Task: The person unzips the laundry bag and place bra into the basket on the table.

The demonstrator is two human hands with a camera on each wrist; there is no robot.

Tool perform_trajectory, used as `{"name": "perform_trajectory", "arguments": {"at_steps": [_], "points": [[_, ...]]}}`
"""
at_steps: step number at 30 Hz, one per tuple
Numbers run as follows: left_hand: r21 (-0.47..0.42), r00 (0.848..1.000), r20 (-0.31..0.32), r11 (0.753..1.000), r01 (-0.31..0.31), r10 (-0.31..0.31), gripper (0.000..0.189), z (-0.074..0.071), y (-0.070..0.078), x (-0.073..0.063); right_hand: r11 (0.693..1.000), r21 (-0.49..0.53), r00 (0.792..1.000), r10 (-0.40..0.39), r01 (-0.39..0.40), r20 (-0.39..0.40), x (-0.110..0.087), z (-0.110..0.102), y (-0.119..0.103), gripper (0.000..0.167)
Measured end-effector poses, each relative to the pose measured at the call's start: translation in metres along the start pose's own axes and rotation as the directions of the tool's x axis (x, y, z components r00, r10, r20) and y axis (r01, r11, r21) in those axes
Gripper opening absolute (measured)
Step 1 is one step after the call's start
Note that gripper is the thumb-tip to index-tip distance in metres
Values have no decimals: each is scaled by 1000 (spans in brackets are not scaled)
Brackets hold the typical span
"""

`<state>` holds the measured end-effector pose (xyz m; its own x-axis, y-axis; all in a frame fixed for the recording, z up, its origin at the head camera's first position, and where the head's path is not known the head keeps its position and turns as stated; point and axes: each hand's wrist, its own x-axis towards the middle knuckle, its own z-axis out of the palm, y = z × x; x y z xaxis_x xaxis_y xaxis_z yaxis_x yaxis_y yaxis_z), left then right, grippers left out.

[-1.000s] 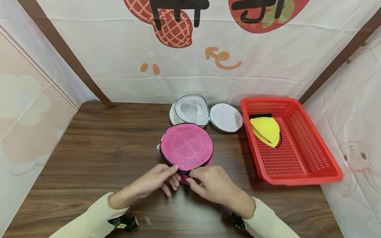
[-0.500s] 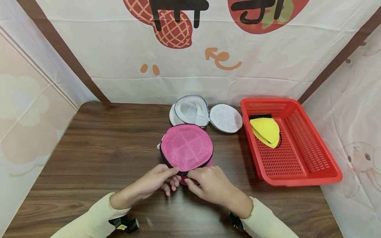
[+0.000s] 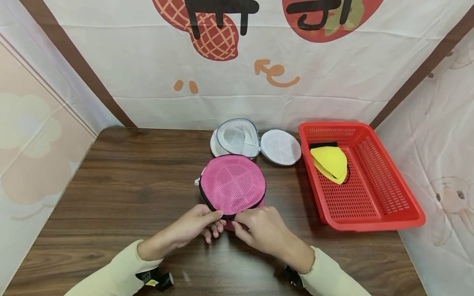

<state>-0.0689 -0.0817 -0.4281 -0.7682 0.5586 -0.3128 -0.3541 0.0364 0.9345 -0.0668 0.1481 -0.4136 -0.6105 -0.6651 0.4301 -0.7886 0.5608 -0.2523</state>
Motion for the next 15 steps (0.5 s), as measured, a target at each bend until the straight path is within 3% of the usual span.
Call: {"name": "perform_trajectory", "arguments": {"at_steps": [15], "points": [[14,998,52,1000,-23,22,40,-5,-1,2,999,-10,999,32,-31,29,-1,-1,1,27]]}}
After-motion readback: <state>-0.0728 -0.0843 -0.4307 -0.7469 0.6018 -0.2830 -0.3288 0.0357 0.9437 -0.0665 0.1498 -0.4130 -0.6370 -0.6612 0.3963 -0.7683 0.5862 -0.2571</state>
